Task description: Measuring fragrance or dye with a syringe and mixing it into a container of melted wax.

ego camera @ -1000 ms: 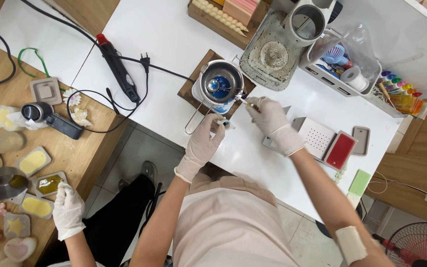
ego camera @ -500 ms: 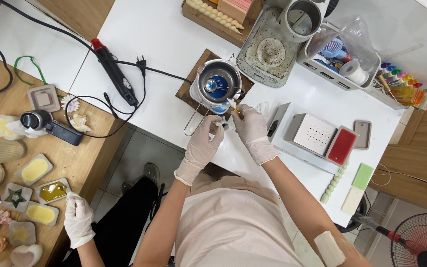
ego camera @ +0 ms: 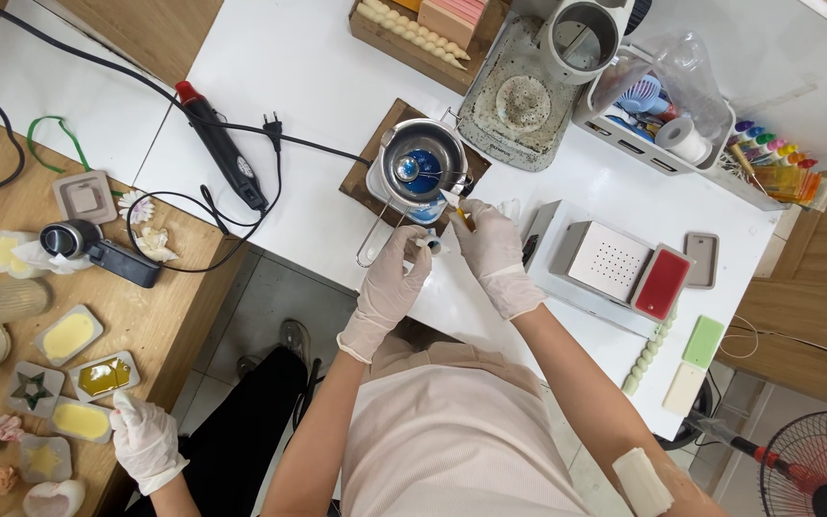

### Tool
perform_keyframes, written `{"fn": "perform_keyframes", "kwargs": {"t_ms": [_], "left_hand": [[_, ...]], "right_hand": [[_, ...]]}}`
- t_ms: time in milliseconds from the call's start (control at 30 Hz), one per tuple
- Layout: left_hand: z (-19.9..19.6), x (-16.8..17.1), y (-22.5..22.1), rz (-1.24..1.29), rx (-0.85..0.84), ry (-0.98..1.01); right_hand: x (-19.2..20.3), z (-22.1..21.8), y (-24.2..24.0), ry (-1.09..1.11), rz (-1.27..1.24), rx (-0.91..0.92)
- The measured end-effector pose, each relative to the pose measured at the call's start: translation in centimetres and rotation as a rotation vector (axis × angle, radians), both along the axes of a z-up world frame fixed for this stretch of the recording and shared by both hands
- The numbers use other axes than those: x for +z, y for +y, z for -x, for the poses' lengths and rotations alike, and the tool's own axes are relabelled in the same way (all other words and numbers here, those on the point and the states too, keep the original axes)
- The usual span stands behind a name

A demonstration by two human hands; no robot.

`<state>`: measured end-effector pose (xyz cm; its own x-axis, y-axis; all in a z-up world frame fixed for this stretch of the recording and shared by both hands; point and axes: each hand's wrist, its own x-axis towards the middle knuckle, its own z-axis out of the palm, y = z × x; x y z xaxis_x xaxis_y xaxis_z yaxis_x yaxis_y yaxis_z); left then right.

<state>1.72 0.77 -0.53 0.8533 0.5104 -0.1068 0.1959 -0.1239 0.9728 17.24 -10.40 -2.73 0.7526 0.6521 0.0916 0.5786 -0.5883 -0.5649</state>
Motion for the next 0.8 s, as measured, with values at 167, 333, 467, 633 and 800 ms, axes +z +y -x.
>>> {"fn": "perform_keyframes", "kwargs": {"t_ms": [167,333,467,633,800], "left_hand": [[0.6,0.8,-0.4,0.04,-0.002,0.028],[1.1,0.0,-0.9,0.002,-0.011,0.051],[1.2,0.3,-1.0,0.032,-0.005,0.015],[1.1,0.8,-1.0,0.017,-0.017,0.067],[1.2,0.5,-1.1,0.035,-0.004,0.053]], "right_hand": [[2.3,-0.6,-1.0,0.084,0.166,-0.072],[1.6,-2.5,-2.4,0.627,-0.043,-0.105],[3.5,-2.9,-1.9,0.978,-0.186,-0.174],[2.7,-2.5,-1.1,0.637,-0.033,-0.182],[0.0,-0.9,-0.7,0.188,0.069,-0.073]]}}
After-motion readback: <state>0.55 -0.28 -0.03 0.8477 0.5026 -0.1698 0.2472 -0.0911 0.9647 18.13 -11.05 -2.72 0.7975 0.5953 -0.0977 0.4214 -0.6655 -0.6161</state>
